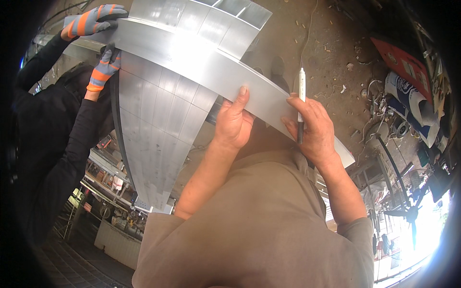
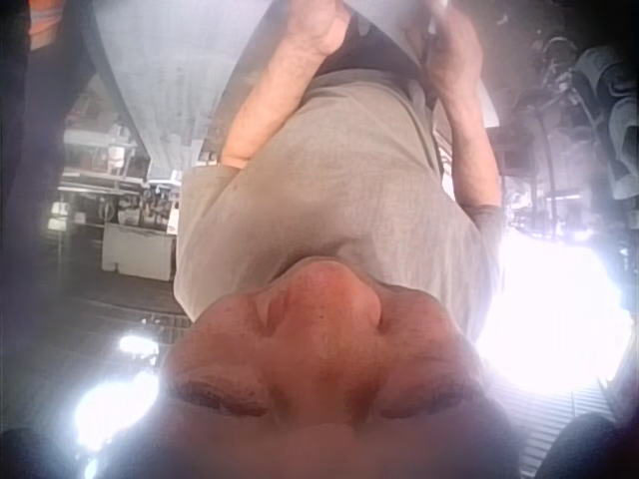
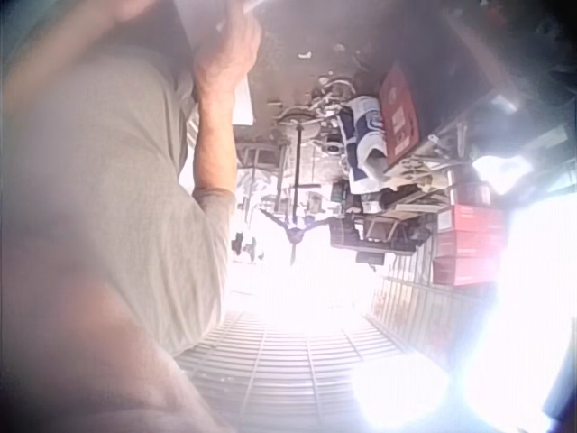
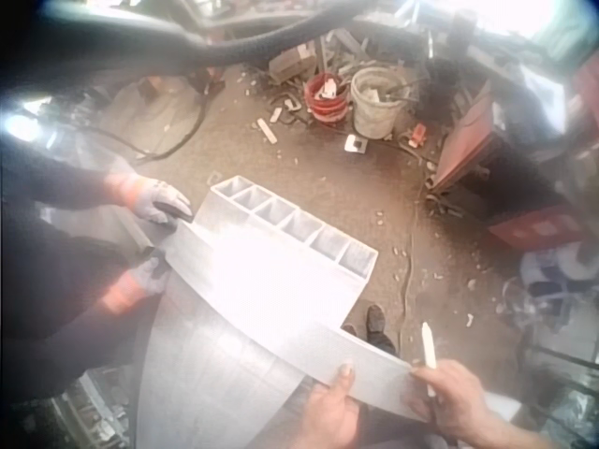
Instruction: The person marks a long metal strip with a marker, then places it onto a metal frame structure. They continue to position and align additional metal strips onto the frame, adjusting their placement by hand.
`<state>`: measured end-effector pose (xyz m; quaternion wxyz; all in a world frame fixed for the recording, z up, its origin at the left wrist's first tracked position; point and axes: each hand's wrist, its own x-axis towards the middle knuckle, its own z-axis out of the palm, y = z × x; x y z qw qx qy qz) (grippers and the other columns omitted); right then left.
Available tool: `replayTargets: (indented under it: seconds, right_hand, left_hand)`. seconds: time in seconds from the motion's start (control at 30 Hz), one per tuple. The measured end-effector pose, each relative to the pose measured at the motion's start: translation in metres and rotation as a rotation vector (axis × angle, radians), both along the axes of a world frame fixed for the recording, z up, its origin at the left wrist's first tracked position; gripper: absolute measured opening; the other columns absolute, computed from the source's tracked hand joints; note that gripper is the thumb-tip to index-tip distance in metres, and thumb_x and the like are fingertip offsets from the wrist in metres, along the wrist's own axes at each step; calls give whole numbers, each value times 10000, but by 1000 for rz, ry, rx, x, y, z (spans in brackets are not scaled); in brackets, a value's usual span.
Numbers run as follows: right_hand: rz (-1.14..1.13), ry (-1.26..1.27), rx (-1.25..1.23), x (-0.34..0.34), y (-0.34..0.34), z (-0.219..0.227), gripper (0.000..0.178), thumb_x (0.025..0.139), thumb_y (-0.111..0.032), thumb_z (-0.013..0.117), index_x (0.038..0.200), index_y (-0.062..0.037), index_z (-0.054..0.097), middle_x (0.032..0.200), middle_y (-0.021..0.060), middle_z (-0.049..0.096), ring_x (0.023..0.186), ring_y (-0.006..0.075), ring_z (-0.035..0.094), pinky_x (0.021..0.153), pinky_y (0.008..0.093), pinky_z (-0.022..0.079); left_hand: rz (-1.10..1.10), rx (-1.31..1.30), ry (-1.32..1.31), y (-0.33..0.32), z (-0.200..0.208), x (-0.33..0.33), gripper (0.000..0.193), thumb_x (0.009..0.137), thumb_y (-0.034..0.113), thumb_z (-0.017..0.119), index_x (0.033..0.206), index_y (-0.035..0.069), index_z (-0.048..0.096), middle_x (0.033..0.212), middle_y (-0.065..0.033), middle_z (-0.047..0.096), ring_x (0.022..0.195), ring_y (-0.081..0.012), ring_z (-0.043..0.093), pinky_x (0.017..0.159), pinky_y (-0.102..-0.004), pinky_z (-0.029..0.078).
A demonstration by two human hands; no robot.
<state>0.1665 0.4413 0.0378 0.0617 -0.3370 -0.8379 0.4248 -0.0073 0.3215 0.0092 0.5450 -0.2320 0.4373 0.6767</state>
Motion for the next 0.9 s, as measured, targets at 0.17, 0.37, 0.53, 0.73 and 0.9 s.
replayTargets:
  seconds: [0.17, 0.37, 0.53, 0.73, 0.9]
  right_hand:
    - [23, 40, 91, -15, 8, 9, 538, 813, -71, 847, 1310, -113, 647, 1259, 124, 730, 1129, 378, 677, 975, 457, 545]
    - [-50, 347, -234, -92, 41, 24, 381, 921, -89, 764, 1298, -65, 711, 1161, 134, 746, 1027, 304, 707, 899, 386, 550]
    - [-262, 422, -626, -219, 55, -12, 381, 1038, -305, 708, 1253, 9, 732, 994, 73, 750, 906, 137, 689, 856, 278, 541]
    - [-274, 411, -661, -294, 55, -33, 408, 1016, -364, 692, 1274, -48, 714, 832, 83, 738, 812, 175, 708, 704, 321, 534]
    - [-233, 293, -654, -296, 54, -32, 399, 1000, -337, 730, 1278, -51, 712, 874, 91, 728, 819, 145, 667, 715, 316, 516]
  left_hand:
    - [-20, -24, -31, 0, 2, 0, 411, 1086, 190, 643, 1469, 107, 520, 1401, -34, 625, 1298, -207, 592, 1116, -423, 490]
    - [-22, 7, -14, 3, 11, -3, 447, 1089, 218, 638, 1484, 85, 478, 1411, -57, 594, 1299, -198, 577, 1076, -409, 505]
    - [-36, -33, -18, 5, 13, -3, 515, 1064, 267, 687, 1493, 98, 456, 1419, -28, 577, 1287, -170, 575, 1046, -403, 518]
    - [-48, -57, -10, 4, 13, -4, 559, 1042, 303, 726, 1494, 110, 463, 1404, 0, 591, 1264, -149, 582, 1018, -385, 522]
    - [-25, -27, 18, 7, 14, -2, 553, 1041, 329, 728, 1480, 101, 482, 1347, 1, 635, 1193, -128, 620, 968, -343, 532]
